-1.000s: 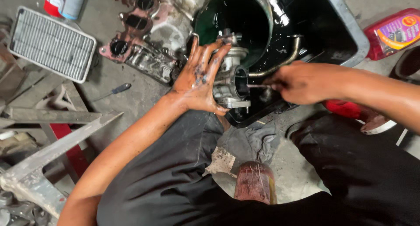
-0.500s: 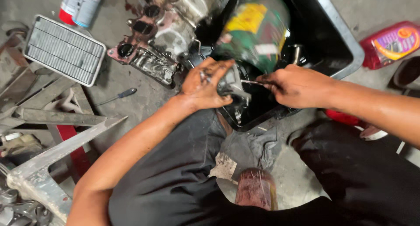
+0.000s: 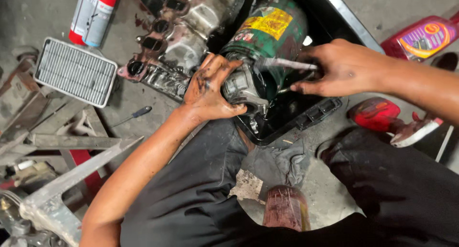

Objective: The person sits on the workshop floor and cleans a greasy carburetor over a black parts-washing tray. They hold the carburetor with one hand while scrubbing its openings and surfaces with a small brush, occasionally spraying it with liquid from a spray bottle and dipping the brush into a bucket of cleaning fluid.

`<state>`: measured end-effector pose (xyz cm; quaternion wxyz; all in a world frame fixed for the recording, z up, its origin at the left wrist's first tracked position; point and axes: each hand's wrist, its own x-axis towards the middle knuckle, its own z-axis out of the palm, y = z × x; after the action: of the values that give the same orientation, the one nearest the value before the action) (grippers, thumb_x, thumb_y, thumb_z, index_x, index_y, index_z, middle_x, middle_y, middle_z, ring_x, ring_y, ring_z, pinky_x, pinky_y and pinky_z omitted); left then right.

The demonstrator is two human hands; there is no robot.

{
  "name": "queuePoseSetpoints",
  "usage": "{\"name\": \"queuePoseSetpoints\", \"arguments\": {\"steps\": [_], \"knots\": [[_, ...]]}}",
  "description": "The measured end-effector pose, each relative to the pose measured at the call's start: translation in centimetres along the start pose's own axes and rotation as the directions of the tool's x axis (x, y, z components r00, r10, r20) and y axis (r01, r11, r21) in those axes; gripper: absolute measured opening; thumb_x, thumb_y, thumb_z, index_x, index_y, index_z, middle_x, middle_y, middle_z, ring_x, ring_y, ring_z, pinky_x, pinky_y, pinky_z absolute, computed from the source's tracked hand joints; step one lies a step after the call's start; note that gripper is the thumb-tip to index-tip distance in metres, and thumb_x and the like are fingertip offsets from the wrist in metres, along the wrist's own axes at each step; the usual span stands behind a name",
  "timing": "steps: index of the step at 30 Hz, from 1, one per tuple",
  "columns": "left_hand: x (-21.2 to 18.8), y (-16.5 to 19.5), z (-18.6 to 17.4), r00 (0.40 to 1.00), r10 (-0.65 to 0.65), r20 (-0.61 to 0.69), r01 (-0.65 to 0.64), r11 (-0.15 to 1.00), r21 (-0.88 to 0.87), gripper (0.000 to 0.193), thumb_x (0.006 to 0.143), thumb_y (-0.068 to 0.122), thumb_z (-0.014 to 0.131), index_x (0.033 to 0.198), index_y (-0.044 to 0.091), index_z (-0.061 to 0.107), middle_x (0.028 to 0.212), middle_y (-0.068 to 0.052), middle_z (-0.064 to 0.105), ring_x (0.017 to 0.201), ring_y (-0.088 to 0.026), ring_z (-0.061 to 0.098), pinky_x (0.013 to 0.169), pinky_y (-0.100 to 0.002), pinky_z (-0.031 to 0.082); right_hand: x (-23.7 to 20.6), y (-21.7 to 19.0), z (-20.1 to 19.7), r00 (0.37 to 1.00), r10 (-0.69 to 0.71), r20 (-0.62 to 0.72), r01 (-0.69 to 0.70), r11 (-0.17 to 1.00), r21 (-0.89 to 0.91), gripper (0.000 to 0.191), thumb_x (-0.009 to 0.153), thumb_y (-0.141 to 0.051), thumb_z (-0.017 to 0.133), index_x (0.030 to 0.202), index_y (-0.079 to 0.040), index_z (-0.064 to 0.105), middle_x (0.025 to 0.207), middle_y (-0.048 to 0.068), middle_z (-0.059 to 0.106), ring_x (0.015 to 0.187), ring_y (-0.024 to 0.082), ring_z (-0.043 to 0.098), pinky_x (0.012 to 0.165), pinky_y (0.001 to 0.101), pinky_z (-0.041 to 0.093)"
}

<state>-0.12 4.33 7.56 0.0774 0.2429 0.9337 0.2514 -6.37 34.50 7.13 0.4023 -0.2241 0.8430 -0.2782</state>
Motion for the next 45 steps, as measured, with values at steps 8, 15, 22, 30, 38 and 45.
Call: {"name": "queuePoseSetpoints", "arguments": {"steps": [8,15,22,30,38,45], "knots": [[1.5,0.3,-0.2,0.997,0.074,0.002,-0.074,0.997,-0.019,0.086,0.056,0.04,0.092,0.13,0.01,0.06,0.108,-0.011,0.051,0.108,-0.033,0.055,0.09,-0.044,0.052,2.6,3.1,3.1,0.938,-0.089,-0.334,0.11,0.993,0.043,0.046,0.077,-0.04,0.081,0.092,0.002,0.067,0.07,0.016,0.07,0.061,0.033,0.071,0.062,0.0432,0.058],[4.1,-0.1,-1.8,0.978,0.116,-0.175,-0.103,0.991,0.08,0.087,0.053,0.04,0.095,0.127,0.01,0.06,0.11,-0.012,0.052,0.108,-0.033,0.055,0.092,-0.046,0.051,6.5,3.8,3.6,0.876,-0.121,-0.466,0.197,0.973,0.118,0.049,0.078,-0.039,0.081,0.095,0.004,0.066,0.071,0.02,0.068,0.064,0.036,0.07,0.061,0.045,0.055],[2.1,-0.6,-2.0,0.987,0.089,-0.136,-0.077,0.992,0.095,0.086,0.05,0.038,0.094,0.123,0.009,0.06,0.107,-0.012,0.053,0.103,-0.034,0.055,0.088,-0.047,0.051,7.8,6.1,4.7,0.844,0.13,-0.521,-0.014,0.975,0.221,0.049,0.092,-0.045,0.078,0.09,0.003,0.068,0.071,0.022,0.067,0.068,0.036,0.069,0.066,0.0437,0.055],[-0.5,-1.2,-0.7,0.978,0.196,-0.077,-0.188,0.977,0.099,0.084,0.052,0.036,0.092,0.125,0.011,0.059,0.108,-0.01,0.056,0.102,-0.033,0.056,0.082,-0.046,0.053,8.6,5.5,6.2,0.777,0.225,-0.588,0.007,0.931,0.364,0.034,0.083,-0.024,0.08,0.094,0.005,0.067,0.075,0.019,0.071,0.066,0.026,0.072,0.064,0.0396,0.057],[-3.2,-4.2,1.1,0.905,0.412,-0.107,-0.401,0.909,0.115,0.09,0.057,0.033,0.093,0.124,0.003,0.04,0.125,-0.011,0.061,0.102,-0.038,0.057,0.077,-0.048,0.055,2.5,4.5,8.7,0.874,0.365,-0.32,-0.108,0.789,0.604,0.026,0.087,-0.019,0.07,0.092,0.007,0.066,0.071,0.014,0.072,0.056,0.021,0.072,0.051,0.0353,0.058],[-3.3,-5.1,1.2,0.84,0.512,-0.178,-0.495,0.858,0.136,0.094,0.061,0.033,0.095,0.13,-0.006,0.043,0.128,-0.01,0.062,0.104,-0.038,0.056,0.077,-0.048,0.055,2.1,2.6,6.7,0.952,0.28,-0.124,-0.178,0.835,0.52,0.031,0.091,-0.028,0.066,0.087,0.003,0.073,0.063,0.014,0.073,0.052,0.021,0.071,0.05,0.0351,0.057]]}}
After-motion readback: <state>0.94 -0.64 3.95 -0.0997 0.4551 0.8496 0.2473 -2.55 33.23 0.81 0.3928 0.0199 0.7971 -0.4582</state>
